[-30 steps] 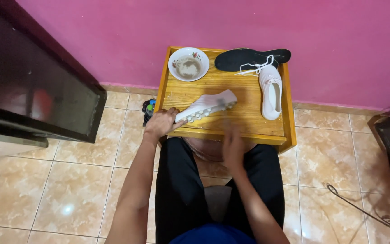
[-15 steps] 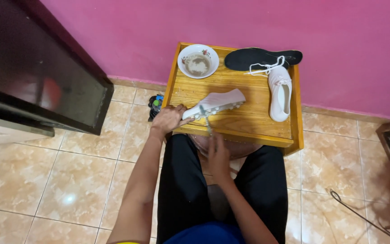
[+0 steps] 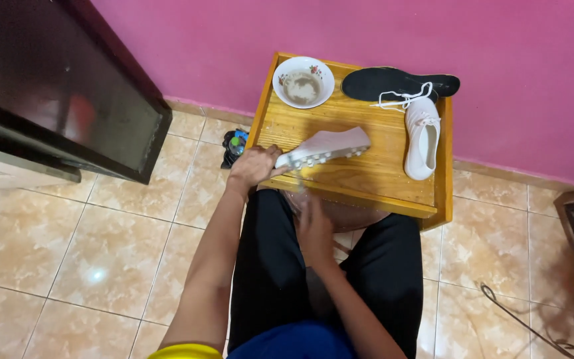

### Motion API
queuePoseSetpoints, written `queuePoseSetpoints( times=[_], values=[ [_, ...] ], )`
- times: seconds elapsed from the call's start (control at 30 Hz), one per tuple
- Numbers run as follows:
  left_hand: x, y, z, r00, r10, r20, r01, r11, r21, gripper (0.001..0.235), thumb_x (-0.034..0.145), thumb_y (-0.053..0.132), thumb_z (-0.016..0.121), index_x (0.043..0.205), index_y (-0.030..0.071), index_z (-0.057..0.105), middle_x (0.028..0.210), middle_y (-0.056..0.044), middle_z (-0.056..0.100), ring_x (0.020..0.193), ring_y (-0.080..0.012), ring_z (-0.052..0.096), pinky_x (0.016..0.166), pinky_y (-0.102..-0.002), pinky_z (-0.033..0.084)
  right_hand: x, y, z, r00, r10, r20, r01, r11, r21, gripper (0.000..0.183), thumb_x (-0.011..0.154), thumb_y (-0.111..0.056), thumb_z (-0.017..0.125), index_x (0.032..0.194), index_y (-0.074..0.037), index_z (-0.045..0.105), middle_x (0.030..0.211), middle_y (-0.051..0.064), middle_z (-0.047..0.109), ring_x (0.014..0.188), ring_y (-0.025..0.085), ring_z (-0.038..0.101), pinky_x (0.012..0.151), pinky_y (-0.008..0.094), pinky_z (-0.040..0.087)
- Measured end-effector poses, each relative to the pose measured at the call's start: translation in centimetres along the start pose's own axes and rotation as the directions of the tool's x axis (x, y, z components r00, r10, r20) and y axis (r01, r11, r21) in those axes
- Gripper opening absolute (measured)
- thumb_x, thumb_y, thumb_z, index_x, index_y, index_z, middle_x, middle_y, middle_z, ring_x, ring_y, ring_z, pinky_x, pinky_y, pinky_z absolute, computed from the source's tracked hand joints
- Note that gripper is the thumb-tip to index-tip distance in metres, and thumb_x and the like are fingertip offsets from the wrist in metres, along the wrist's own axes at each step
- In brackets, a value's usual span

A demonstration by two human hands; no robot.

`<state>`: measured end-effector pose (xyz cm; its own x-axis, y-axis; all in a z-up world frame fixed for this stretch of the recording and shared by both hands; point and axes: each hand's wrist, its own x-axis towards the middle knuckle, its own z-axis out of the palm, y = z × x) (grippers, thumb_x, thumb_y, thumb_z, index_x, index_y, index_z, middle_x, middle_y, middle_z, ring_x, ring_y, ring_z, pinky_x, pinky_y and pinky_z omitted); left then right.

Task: The person scrubs the sole of a white shoe with a brush on a wooden table. They repeatedly dip the brush into a bowl of liquid and continue scrubbing the same shoe throughout the clip.

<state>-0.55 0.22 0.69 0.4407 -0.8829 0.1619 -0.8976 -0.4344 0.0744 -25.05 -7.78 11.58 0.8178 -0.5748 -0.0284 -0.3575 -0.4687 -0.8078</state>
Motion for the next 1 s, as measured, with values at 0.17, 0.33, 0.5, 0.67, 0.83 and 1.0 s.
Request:
queuePoseSetpoints(
  times=[0.17, 0.33, 0.5, 0.67, 0.83, 1.0],
  values=[
    [0.4, -2.2, 2.6, 0.999, -0.004, 0.040, 0.002, 0.998, 0.059, 0.058, 0.099, 0.065, 0.042, 0.118, 0.014, 0.063, 0.115, -0.003, 0.066, 0.083, -0.0346, 0.074, 0.079, -0.049, 0.060, 2.4, 3.8, 1.4, 0.995, -0.074, -0.066, 0.076, 0.997, 0.027, 0.020, 0.111, -0.022, 0.047, 0.124, -0.011, 0.058, 0.095, 0.025, 0.074, 0.091, 0.044, 0.073, 0.077, 0.055, 0.061],
    [0.1, 0.0, -0.4, 0.998, -0.035, 0.058, 0.037, 0.999, -0.033, 0.059, 0.101, 0.064, 0.043, 0.117, 0.012, 0.064, 0.111, -0.006, 0.068, 0.081, -0.0363, 0.074, 0.079, -0.049, 0.060, 0.6, 2.1, 0.8, 0.995, -0.101, -0.026, 0.101, 0.995, -0.005, 0.024, 0.106, -0.020, 0.057, 0.127, -0.008, 0.054, 0.094, 0.028, 0.072, 0.089, 0.046, 0.072, 0.073, 0.058, 0.062],
    [0.0, 0.1, 0.0, 1.000, 0.001, -0.028, 0.000, 1.000, 0.017, 0.056, 0.100, 0.064, 0.045, 0.114, 0.013, 0.064, 0.109, -0.003, 0.067, 0.081, -0.0303, 0.074, 0.081, -0.044, 0.060, 1.7, 3.6, 1.4, 0.993, -0.085, -0.083, 0.084, 0.996, -0.011, 0.026, 0.111, -0.023, 0.048, 0.133, -0.011, 0.056, 0.101, 0.023, 0.075, 0.096, 0.040, 0.073, 0.081, 0.054, 0.063],
    [0.1, -0.9, 2.3, 1.000, -0.004, 0.017, 0.004, 1.000, 0.000, 0.060, 0.099, 0.068, 0.041, 0.118, 0.015, 0.062, 0.113, -0.002, 0.066, 0.083, -0.0303, 0.075, 0.084, -0.044, 0.060, 0.7, 3.0, 2.0, 0.987, -0.159, -0.024, 0.159, 0.987, -0.027, 0.027, 0.111, -0.021, 0.048, 0.135, -0.013, 0.057, 0.102, 0.022, 0.076, 0.094, 0.037, 0.075, 0.078, 0.050, 0.064],
    [-0.7, 0.0, 1.2, 0.996, -0.029, 0.089, 0.030, 0.999, -0.017, 0.058, 0.099, 0.066, 0.042, 0.119, 0.015, 0.061, 0.111, -0.003, 0.063, 0.084, -0.0361, 0.073, 0.081, -0.050, 0.059, 1.1, 5.3, 2.6, 0.994, -0.037, -0.101, 0.036, 0.999, -0.008, 0.024, 0.110, -0.028, 0.050, 0.125, -0.012, 0.059, 0.100, 0.025, 0.074, 0.098, 0.041, 0.073, 0.081, 0.056, 0.061],
    [-0.1, -0.6, 0.7, 0.999, -0.006, 0.047, 0.007, 1.000, -0.008, 0.058, 0.100, 0.067, 0.041, 0.118, 0.015, 0.061, 0.108, -0.001, 0.065, 0.087, -0.0331, 0.074, 0.084, -0.047, 0.059, 1.0, 3.1, 2.4, 0.988, -0.155, -0.028, 0.154, 0.988, -0.020, 0.023, 0.112, -0.020, 0.047, 0.130, -0.011, 0.058, 0.100, 0.022, 0.076, 0.095, 0.037, 0.075, 0.078, 0.049, 0.065]
  ],
)
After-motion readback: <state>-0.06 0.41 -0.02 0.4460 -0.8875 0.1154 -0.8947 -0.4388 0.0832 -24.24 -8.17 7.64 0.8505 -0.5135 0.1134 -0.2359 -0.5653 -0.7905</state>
